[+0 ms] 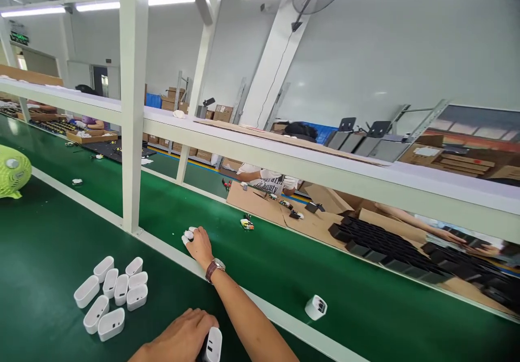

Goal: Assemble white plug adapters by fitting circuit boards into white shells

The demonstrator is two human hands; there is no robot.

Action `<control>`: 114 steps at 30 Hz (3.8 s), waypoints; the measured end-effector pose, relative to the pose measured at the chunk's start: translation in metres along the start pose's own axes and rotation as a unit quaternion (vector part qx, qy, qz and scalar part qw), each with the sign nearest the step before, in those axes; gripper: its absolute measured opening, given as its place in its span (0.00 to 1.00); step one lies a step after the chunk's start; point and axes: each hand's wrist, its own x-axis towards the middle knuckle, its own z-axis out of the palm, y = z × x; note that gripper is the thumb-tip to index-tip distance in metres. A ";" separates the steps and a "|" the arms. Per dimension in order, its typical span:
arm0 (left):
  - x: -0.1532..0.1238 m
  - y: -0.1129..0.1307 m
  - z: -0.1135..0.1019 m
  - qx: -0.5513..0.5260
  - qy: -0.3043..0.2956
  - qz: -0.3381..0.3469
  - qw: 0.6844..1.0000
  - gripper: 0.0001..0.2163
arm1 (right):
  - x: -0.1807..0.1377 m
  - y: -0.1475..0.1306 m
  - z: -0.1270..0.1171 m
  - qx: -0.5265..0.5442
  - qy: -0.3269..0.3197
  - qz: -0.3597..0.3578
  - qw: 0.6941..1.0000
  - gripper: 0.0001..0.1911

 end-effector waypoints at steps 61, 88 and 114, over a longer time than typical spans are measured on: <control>-0.018 0.025 0.000 -0.022 0.104 0.045 0.993 0.41 | -0.260 0.005 -0.149 0.012 0.014 -0.234 0.972 0.16; -0.014 0.028 -0.005 -0.046 0.110 0.205 0.972 0.09 | -0.260 0.013 -0.140 0.046 -0.066 -0.192 0.978 0.16; -0.012 0.030 0.006 -0.130 0.151 0.112 0.974 0.02 | -0.258 0.036 -0.123 0.128 -0.038 -0.073 0.988 0.19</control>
